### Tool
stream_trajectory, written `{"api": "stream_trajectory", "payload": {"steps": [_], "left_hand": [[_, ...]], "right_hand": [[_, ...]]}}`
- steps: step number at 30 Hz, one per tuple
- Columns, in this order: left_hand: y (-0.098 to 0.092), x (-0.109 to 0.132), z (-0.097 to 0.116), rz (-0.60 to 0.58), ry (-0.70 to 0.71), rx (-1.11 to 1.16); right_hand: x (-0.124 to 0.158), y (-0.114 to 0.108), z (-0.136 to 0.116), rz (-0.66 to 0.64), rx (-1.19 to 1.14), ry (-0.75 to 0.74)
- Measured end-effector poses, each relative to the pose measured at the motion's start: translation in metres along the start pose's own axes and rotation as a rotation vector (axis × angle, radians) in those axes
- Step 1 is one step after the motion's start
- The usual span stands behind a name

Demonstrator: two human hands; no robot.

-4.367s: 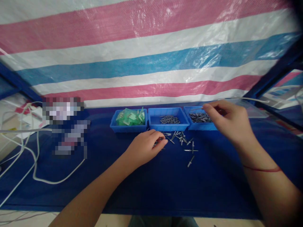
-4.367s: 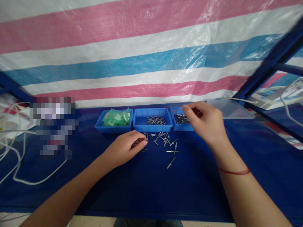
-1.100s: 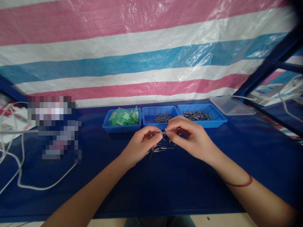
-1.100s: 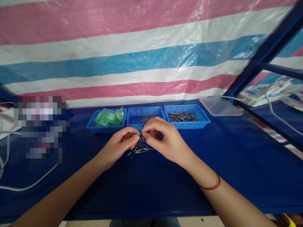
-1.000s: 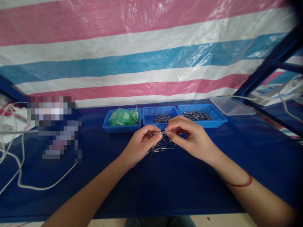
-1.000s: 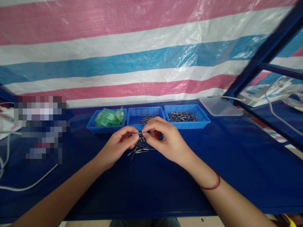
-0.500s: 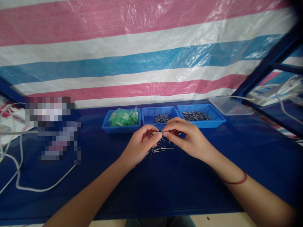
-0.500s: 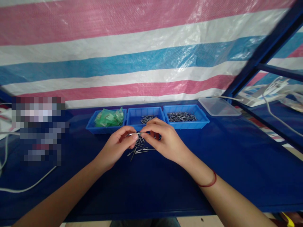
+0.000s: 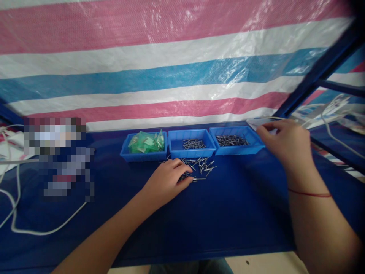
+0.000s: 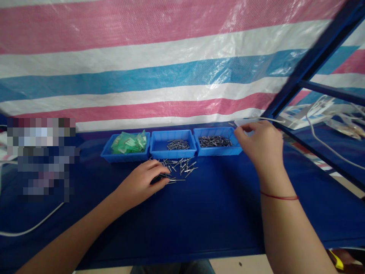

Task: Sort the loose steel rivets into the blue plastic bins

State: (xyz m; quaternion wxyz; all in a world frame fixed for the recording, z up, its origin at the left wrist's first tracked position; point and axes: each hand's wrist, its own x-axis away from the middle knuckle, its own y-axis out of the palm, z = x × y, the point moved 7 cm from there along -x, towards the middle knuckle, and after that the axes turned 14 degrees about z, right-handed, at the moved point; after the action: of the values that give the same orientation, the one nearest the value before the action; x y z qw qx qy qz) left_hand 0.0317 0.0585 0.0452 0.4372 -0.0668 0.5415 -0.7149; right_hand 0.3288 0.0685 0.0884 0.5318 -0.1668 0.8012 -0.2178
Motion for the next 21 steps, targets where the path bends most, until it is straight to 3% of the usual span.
{"api": "stream_trajectory", "payload": {"steps": [6, 13, 16, 21], "left_hand": [[0.017, 0.003, 0.003, -0.081, 0.075, -0.152], [0.021, 0.001, 0.006, -0.046, 0.115, -0.24], [0.023, 0.0, 0.006, -0.038, 0.121, -0.288], [0.025, -0.001, 0.004, -0.027, 0.129, -0.344]], "right_hand": [[0.005, 0.004, -0.006, -0.079, -0.073, 0.005], [0.023, 0.007, -0.059, -0.18, -0.395, -0.125], [0.038, 0.008, -0.088, -0.34, -0.531, -0.237], [0.078, 0.015, -0.124, -0.762, -0.665, -0.504]]}}
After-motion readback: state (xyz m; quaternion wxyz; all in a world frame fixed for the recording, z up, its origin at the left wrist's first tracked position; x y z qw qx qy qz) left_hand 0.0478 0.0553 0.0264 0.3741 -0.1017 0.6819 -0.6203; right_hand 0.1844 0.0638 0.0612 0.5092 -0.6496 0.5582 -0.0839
